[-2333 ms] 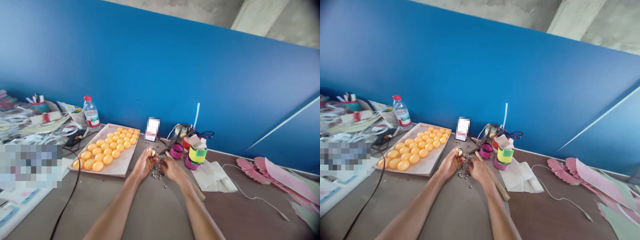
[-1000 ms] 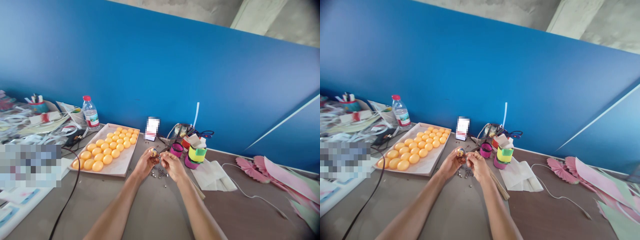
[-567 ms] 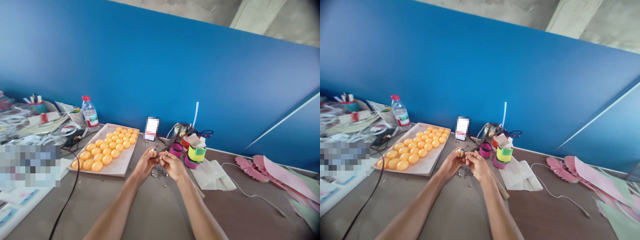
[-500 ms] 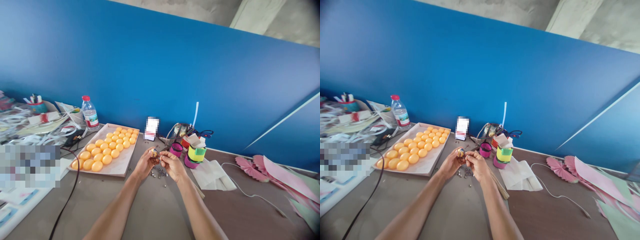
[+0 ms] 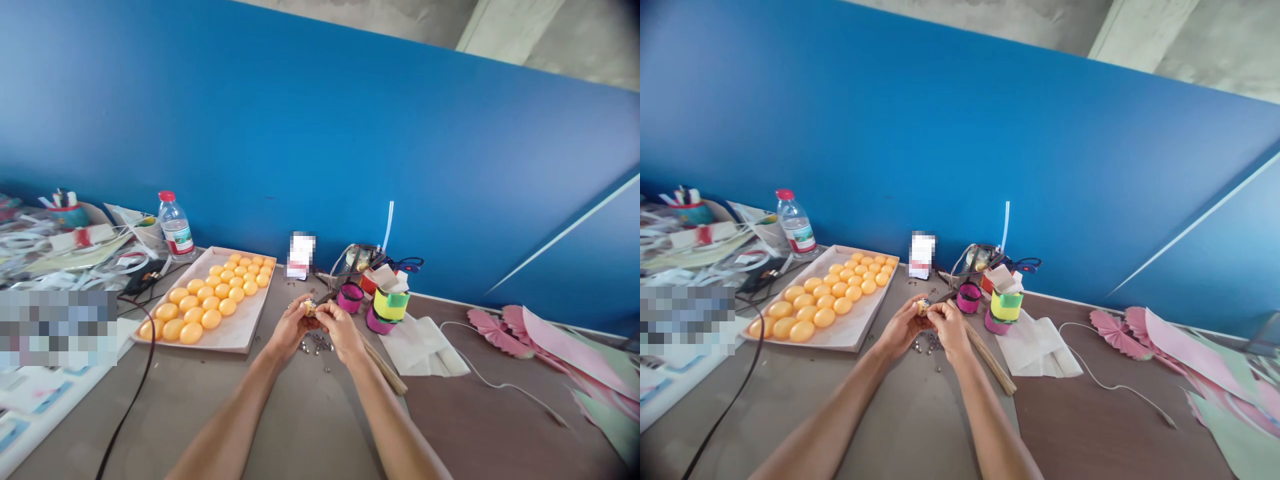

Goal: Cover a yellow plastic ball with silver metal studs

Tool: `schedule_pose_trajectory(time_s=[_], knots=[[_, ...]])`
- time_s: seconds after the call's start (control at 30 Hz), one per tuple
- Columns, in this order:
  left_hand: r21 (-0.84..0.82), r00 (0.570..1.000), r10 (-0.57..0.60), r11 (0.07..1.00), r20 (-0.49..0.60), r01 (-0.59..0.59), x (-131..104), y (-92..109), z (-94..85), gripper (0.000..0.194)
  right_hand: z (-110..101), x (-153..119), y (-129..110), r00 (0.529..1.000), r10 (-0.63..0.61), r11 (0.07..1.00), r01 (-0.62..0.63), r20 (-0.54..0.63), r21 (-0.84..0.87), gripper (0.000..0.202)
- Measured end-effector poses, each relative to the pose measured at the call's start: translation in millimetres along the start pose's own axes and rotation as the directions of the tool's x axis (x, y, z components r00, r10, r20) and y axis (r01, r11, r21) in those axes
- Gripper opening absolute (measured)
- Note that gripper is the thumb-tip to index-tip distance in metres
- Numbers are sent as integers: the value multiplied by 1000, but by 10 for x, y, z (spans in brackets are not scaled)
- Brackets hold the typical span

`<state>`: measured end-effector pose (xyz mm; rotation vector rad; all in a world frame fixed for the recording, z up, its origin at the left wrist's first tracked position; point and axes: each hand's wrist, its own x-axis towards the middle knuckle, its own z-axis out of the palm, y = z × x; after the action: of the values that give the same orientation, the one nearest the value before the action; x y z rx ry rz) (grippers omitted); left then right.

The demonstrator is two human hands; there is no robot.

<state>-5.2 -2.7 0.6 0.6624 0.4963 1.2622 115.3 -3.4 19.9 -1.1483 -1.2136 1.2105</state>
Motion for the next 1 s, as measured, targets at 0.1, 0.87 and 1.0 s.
schedule_pose_trajectory(time_s=[0.1, 0.87, 1.0], knots=[[17, 1000, 2, 1000, -8, -2, -10, 4, 20, 36, 8, 0, 1, 1000, -4, 1000, 4, -8, -3, 12], [-1, 996, 0, 1000, -85, 0, -14, 19, 64, 40, 36, -84, 19, 896, -441, 798, 415, 46, -437, 12], [6, 997, -4, 1000, -79, 4, -6, 9, 54, 40, 15, -63, 19, 916, -400, 826, 377, 35, -418, 12]])
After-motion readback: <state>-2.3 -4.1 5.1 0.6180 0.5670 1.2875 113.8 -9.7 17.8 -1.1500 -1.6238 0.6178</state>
